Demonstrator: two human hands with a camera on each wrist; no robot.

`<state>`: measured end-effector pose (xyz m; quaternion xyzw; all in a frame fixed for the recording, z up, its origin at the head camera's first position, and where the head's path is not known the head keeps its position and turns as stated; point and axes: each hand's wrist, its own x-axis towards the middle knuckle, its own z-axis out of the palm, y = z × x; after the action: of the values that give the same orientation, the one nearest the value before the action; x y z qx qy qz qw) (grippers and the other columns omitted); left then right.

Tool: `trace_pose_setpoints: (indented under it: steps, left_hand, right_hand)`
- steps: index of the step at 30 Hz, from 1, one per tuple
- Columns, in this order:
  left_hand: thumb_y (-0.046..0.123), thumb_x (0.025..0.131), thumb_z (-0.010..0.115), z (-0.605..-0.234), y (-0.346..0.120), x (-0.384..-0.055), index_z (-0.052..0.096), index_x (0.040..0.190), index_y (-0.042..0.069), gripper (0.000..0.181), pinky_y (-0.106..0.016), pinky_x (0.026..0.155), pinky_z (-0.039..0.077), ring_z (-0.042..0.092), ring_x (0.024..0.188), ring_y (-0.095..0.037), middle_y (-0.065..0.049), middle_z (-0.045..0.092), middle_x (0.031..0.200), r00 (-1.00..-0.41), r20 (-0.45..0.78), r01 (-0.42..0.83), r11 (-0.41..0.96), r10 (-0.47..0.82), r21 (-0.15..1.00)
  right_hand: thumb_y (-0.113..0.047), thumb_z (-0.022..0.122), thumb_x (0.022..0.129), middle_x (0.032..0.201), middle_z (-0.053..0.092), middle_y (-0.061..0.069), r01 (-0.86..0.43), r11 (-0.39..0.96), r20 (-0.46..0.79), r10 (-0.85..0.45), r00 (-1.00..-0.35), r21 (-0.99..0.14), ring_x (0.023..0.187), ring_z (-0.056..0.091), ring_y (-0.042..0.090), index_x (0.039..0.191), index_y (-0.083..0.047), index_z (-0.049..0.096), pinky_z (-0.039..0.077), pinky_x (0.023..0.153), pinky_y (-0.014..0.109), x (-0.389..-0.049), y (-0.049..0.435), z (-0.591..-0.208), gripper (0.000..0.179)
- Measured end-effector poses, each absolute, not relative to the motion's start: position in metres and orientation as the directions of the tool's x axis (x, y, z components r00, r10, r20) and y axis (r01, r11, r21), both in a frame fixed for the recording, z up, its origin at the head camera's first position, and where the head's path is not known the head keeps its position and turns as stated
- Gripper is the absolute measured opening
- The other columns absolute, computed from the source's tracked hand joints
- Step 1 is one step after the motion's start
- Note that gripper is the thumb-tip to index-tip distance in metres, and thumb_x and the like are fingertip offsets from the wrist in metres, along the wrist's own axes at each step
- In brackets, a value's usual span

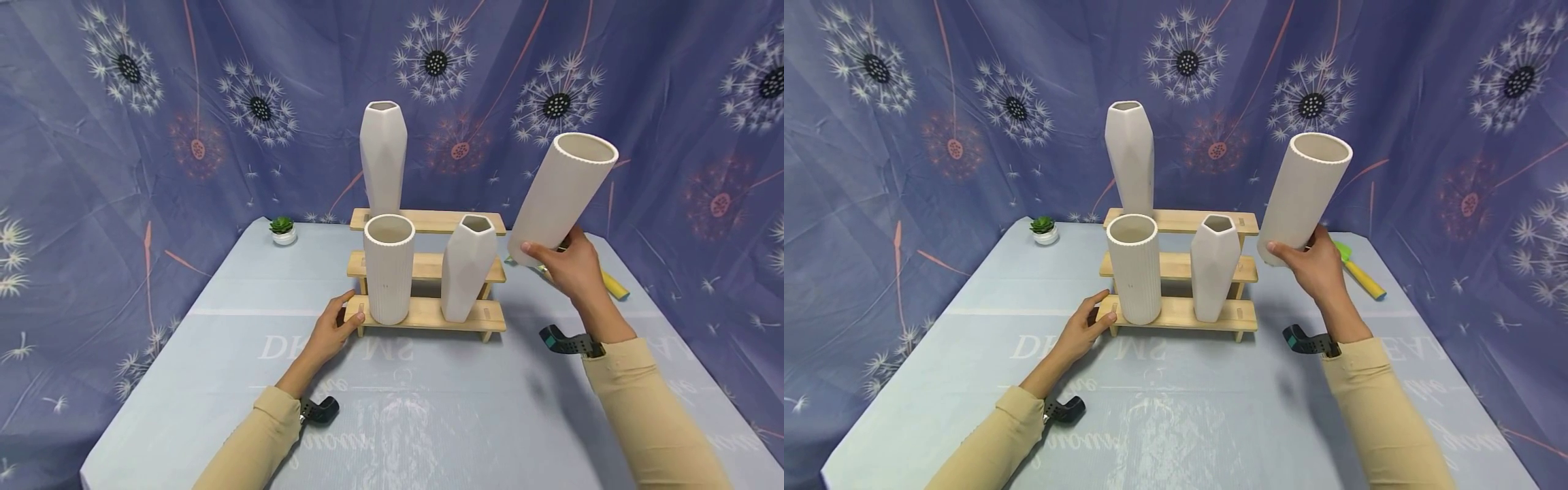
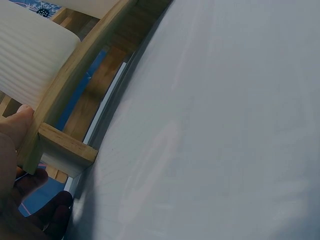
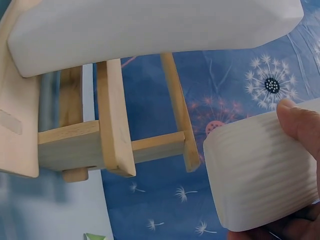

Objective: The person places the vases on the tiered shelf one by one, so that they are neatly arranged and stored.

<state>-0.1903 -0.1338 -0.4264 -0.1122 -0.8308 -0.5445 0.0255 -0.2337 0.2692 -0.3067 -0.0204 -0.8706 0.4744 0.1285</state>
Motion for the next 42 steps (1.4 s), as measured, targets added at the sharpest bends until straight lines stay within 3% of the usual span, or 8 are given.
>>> trace_pose_setpoints:
  steps: [12, 30, 38, 42]
  left_hand:
    - [0.014, 0.094, 0.058, -0.423, -0.133, -0.188, 0.033, 0.143, -0.005, 0.058, -0.03, 0.085, 0.049, 0.056, 0.113, -0.038, -0.027, 0.044, 0.132, -0.974, 0.167, 0.215, 0.393, 0.154, 0.894]
    - [0.01, 0.092, 0.059, -0.428, -0.133, -0.19, 0.034, 0.141, -0.007, 0.058, -0.021, 0.079, 0.049, 0.058, 0.107, -0.036, -0.027, 0.046, 0.129, -0.966, 0.214, 0.256, 0.397, 0.147, 0.882]
    - [0.018, 0.093, 0.059, -0.459, -0.139, -0.207, 0.035, 0.144, 0.004, 0.058, -0.023, 0.081, 0.049, 0.058, 0.11, -0.032, -0.02, 0.046, 0.132, -0.968, 0.216, 0.25, 0.406, 0.129, 0.879]
    - [0.018, 0.093, 0.06, -0.463, -0.14, -0.209, 0.036, 0.144, 0.004, 0.058, -0.023, 0.081, 0.049, 0.058, 0.11, -0.033, -0.02, 0.046, 0.132, -0.965, 0.226, 0.262, 0.393, 0.136, 0.881]
  right_hand:
    - [-0.052, 0.072, 0.077, 0.143, 0.042, 0.019, -0.145, 0.553, 0.241, 0.106, -0.965, -0.821, 0.128, 0.046, 0.037, 0.147, -0.011, 0.025, 0.042, 0.099, 0.054, -0.247, 0.262, -0.299, 0.094]
    - [-0.055, 0.071, 0.075, 0.142, 0.043, 0.019, -0.13, 0.537, 0.211, 0.09, -0.973, -0.833, 0.126, 0.047, 0.035, 0.146, -0.008, 0.026, 0.042, 0.101, 0.052, -0.272, 0.245, -0.287, 0.097]
    - [-0.058, 0.07, 0.074, 0.142, 0.043, 0.019, -0.121, 0.541, 0.188, 0.07, -0.98, -0.833, 0.125, 0.048, 0.036, 0.145, -0.007, 0.026, 0.042, 0.099, 0.054, -0.281, 0.234, -0.284, 0.098]
    - [-0.057, 0.07, 0.076, 0.138, 0.046, 0.021, -0.107, 0.561, 0.175, 0.069, -0.982, -0.821, 0.121, 0.05, 0.036, 0.143, -0.003, 0.028, 0.044, 0.096, 0.052, -0.286, 0.232, -0.285, 0.096]
